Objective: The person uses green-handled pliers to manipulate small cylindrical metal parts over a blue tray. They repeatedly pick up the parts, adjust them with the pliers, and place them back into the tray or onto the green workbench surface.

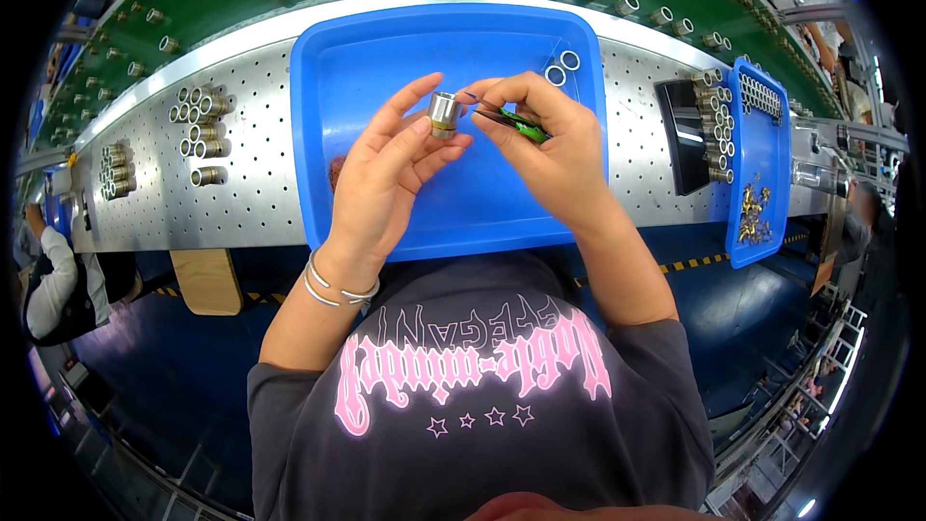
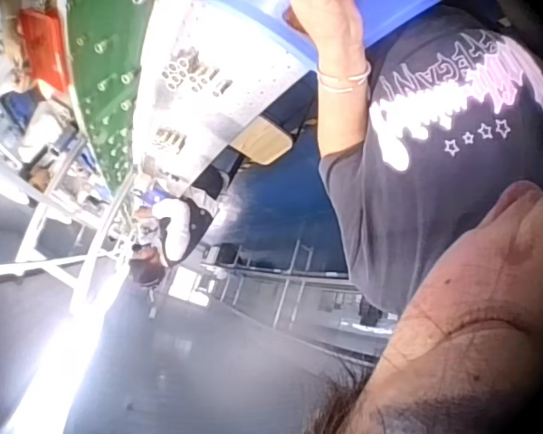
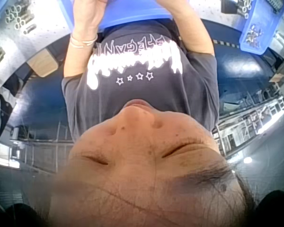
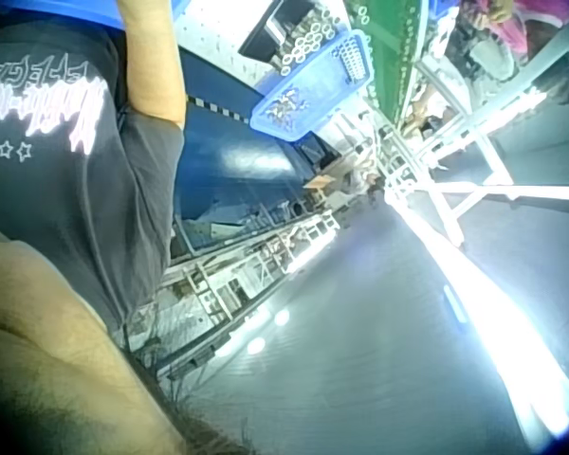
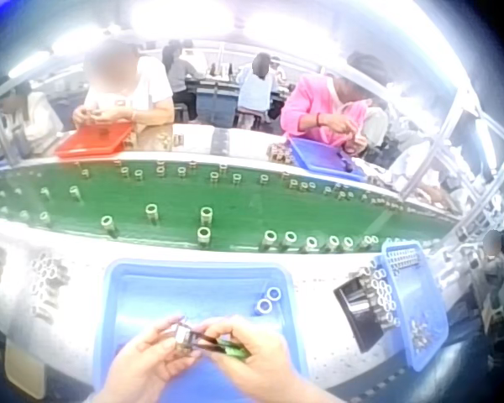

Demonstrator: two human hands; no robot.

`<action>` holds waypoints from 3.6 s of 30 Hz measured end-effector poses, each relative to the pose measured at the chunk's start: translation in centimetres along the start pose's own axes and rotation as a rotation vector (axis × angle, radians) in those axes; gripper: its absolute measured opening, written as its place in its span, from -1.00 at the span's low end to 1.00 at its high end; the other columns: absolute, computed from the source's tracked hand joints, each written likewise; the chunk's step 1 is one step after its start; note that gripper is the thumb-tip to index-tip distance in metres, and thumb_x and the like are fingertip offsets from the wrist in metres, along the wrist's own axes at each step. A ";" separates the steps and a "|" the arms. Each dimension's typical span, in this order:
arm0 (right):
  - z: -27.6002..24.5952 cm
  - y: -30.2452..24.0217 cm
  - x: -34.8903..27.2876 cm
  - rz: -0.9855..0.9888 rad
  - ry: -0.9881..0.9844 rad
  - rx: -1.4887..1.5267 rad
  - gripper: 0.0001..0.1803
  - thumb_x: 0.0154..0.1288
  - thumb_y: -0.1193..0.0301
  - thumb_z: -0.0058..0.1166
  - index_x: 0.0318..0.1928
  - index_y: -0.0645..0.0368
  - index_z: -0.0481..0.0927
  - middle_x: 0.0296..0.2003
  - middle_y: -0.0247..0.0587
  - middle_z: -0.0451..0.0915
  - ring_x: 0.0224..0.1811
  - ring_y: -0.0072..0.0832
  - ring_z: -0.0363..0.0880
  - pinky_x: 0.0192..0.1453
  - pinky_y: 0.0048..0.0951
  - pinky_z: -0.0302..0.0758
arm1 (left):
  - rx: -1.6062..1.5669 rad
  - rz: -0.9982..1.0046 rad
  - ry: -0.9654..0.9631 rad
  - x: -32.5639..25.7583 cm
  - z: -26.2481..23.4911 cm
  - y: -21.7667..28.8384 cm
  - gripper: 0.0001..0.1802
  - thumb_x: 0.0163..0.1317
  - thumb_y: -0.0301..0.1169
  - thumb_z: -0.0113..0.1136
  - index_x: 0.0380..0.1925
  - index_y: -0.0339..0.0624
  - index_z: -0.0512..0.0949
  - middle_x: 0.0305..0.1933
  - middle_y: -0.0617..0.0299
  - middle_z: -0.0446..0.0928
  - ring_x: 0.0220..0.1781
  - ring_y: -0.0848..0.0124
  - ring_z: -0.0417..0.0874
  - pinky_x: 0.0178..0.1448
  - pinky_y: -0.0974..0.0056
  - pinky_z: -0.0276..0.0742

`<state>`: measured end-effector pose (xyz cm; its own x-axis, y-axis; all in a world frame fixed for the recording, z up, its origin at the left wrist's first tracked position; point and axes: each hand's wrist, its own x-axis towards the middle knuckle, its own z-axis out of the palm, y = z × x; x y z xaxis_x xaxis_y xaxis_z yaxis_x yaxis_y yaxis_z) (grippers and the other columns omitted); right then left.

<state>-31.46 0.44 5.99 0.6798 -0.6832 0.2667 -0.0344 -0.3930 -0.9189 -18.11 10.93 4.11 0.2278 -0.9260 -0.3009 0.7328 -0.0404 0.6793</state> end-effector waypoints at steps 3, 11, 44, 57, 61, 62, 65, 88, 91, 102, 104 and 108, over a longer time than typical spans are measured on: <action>-0.3 -0.4 0.0 0.012 -0.008 -0.047 -0.80 0.03 0.65 0.11 -0.27 0.25 0.51 -0.27 -0.16 0.63 -0.25 -0.35 0.65 -0.21 -0.50 0.54 | 0.042 0.015 0.008 0.0 0.3 0.1 -0.52 0.26 -0.46 0.03 0.19 -0.27 0.27 -0.02 0.10 0.49 -0.06 0.35 0.58 0.08 0.35 0.50; -0.5 -0.5 -0.3 -0.065 -0.001 -0.158 -0.76 -0.07 0.64 0.11 -0.29 0.21 0.51 -0.31 -0.19 0.62 -0.33 -0.27 0.64 -0.32 -0.47 0.53 | 0.209 0.103 0.016 0.0 0.7 -0.3 -0.50 0.21 -0.56 0.08 0.18 -0.30 0.29 -0.09 0.12 0.53 -0.15 0.42 0.60 0.00 0.39 0.50; -0.5 -0.4 -1.0 -0.121 0.021 -0.339 -0.81 0.05 0.33 0.24 -0.30 0.09 0.64 -0.52 -0.29 0.61 -0.56 -0.42 0.55 -0.51 -0.49 0.37 | 0.201 0.195 -0.003 -0.5 1.1 -0.1 -0.50 0.23 -0.50 0.10 0.17 -0.23 0.23 0.02 -0.02 0.49 0.08 0.36 0.49 0.20 0.32 0.34; -0.6 -0.5 -0.9 -0.095 0.057 -0.320 -0.85 0.07 0.33 0.22 -0.33 0.07 0.67 -0.55 -0.29 0.60 -0.59 -0.43 0.54 -0.55 -0.49 0.36 | 0.177 0.203 -0.040 -0.6 1.1 -0.2 -0.48 0.22 -0.51 0.11 0.17 -0.23 0.23 0.03 -0.03 0.48 0.12 0.35 0.47 0.24 0.30 0.30; -0.7 -0.5 -0.9 -0.082 0.042 -0.320 -0.85 0.07 0.34 0.22 -0.32 0.06 0.67 -0.57 -0.29 0.59 -0.59 -0.44 0.54 -0.55 -0.49 0.35 | 0.181 0.198 -0.044 -0.6 1.1 -0.3 -0.48 0.22 -0.51 0.11 0.17 -0.23 0.23 0.03 -0.03 0.48 0.12 0.34 0.47 0.24 0.30 0.31; -0.7 -0.5 -0.8 -0.084 0.042 -0.318 -0.85 0.07 0.34 0.22 -0.32 0.06 0.67 -0.57 -0.29 0.59 -0.59 -0.44 0.54 -0.56 -0.49 0.35 | 0.183 0.196 -0.044 -0.5 1.1 -0.3 -0.48 0.22 -0.51 0.11 0.17 -0.23 0.23 0.03 -0.03 0.48 0.12 0.34 0.47 0.24 0.30 0.31; -0.7 -0.4 -0.8 -0.083 0.036 -0.319 -0.85 0.07 0.34 0.22 -0.32 0.06 0.67 -0.56 -0.28 0.59 -0.59 -0.44 0.54 -0.55 -0.49 0.36 | 0.192 0.194 -0.044 -0.5 1.0 -0.3 -0.47 0.22 -0.51 0.12 0.18 -0.23 0.23 0.03 -0.03 0.48 0.11 0.35 0.48 0.23 0.30 0.31; -3.7 9.1 15.9 0.052 0.089 -0.765 -0.82 0.19 0.30 0.05 -0.21 0.01 0.59 -0.37 -0.24 0.61 -0.28 -0.26 0.57 -0.22 -0.29 0.46 | 1.777 0.574 0.238 17.5 -4.6 7.9 -0.83 0.12 -0.31 0.15 -0.33 -0.10 0.63 -0.27 0.09 0.54 -0.26 0.12 0.54 -0.18 0.18 0.46; -3.3 11.0 17.8 0.012 0.046 -0.885 -0.81 0.18 0.27 0.07 -0.20 -0.02 0.61 -0.30 -0.27 0.60 -0.23 -0.25 0.57 -0.17 -0.28 0.47 | 1.844 0.604 0.211 19.2 -5.9 6.9 -0.82 0.14 -0.34 0.13 -0.29 -0.10 0.61 -0.28 0.07 0.55 -0.25 0.13 0.55 -0.20 0.16 0.45; -2.6 7.6 15.6 0.032 0.018 -0.518 -0.83 0.17 0.34 0.09 -0.28 0.12 0.63 -0.33 -0.24 0.60 -0.30 -0.34 0.57 -0.17 -0.36 0.44 | 1.568 0.920 -0.046 9.0 -1.1 5.0 -0.66 0.09 -0.51 0.18 -0.07 -0.17 0.52 -0.12 0.12 0.54 -0.02 0.35 0.53 0.06 0.32 0.42; -2.5 6.1 13.2 0.019 -0.066 -0.297 -0.84 0.17 0.38 0.10 -0.28 0.18 0.62 -0.34 -0.23 0.62 -0.31 -0.44 0.57 -0.18 -0.44 0.45 | 1.312 0.727 0.044 8.2 -0.9 4.9 -0.62 0.10 -0.51 0.18 -0.02 -0.19 0.49 -0.09 0.11 0.54 0.02 0.35 0.52 0.10 0.31 0.41; -1.9 2.6 8.3 0.101 -0.200 0.048 -0.82 0.15 0.47 0.15 -0.25 0.32 0.59 -0.36 -0.33 0.60 -0.29 -0.67 0.48 -0.18 -0.61 0.41 | 0.782 0.447 -0.029 6.4 -1.0 3.7 -0.56 0.11 -0.57 0.18 0.05 -0.19 0.43 -0.09 0.11 0.52 -0.02 0.34 0.56 0.08 0.31 0.48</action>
<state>-27.29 -7.44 6.39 0.8063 -0.5804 0.1138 -0.0785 -0.2957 -0.9521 -13.26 5.27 4.03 0.3630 -0.9252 0.1107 -0.0682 0.0921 0.9934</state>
